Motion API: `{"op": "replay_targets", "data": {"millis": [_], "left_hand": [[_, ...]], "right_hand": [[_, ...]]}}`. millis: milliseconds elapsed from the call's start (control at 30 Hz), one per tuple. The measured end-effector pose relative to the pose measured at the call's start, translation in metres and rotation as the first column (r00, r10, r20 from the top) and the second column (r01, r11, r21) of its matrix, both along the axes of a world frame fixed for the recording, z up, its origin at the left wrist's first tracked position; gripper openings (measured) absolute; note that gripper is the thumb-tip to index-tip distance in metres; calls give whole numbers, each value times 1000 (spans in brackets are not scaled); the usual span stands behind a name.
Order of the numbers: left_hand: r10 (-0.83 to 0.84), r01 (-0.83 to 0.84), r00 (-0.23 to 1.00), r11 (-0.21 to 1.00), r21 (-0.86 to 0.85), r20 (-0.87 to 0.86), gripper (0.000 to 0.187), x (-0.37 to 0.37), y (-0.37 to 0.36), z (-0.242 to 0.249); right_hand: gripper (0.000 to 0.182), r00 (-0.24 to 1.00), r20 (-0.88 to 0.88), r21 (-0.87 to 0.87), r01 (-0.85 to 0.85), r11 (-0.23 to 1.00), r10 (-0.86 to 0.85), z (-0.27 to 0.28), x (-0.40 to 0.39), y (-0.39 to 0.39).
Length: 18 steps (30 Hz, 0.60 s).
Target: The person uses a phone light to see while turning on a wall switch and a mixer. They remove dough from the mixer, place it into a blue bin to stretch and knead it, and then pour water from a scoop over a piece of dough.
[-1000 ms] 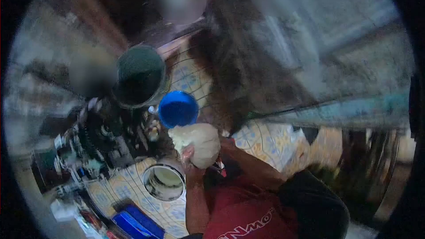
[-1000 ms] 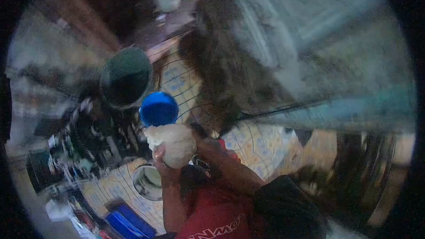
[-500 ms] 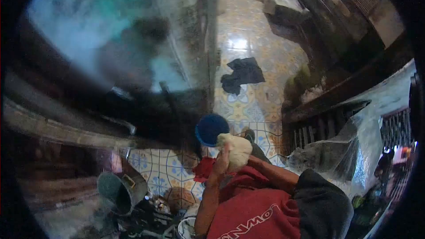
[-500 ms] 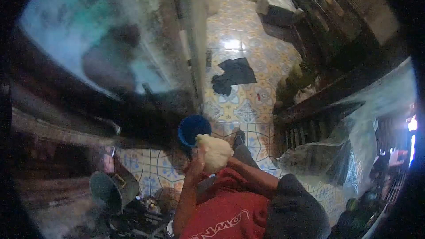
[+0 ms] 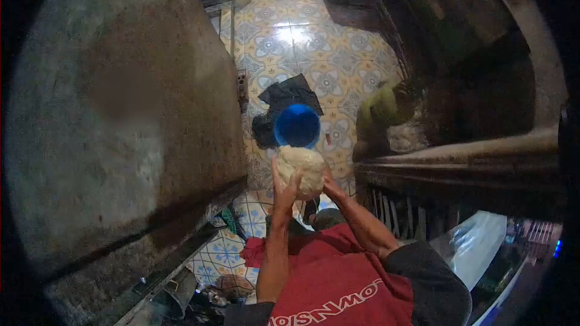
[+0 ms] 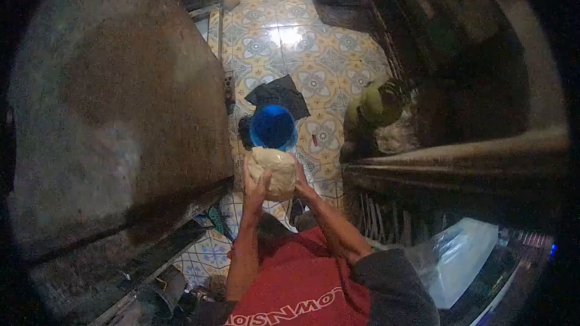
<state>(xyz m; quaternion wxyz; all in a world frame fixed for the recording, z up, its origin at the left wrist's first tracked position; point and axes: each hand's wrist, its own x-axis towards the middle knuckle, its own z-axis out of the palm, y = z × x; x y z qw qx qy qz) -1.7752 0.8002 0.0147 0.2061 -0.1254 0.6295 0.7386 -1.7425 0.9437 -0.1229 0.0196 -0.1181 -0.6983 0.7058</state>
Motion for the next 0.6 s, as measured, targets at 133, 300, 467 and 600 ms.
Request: {"op": "replay_targets", "data": {"millis": [133, 300, 467, 600], "left_hand": [[-46, 44, 988, 999, -20, -148, 86, -111, 17, -10], [-10, 7, 999, 996, 90, 37, 77, -261, 30, -21], [70, -229, 940, 854, 467, 333, 69, -414, 30, -78], [290, -450, 891, 663, 598, 349, 64, -544, 50, -93]], "right_hand": [[39, 999, 33, 103, -22, 994, 19, 60, -131, 19], [35, 995, 99, -12, -9, 1000, 10, 73, -301, 32], [41, 966, 257, 272, -60, 960, -12, 108, -489, 33], [43, 973, 228, 311, -116, 943, 44, 68, -648, 44]]}}
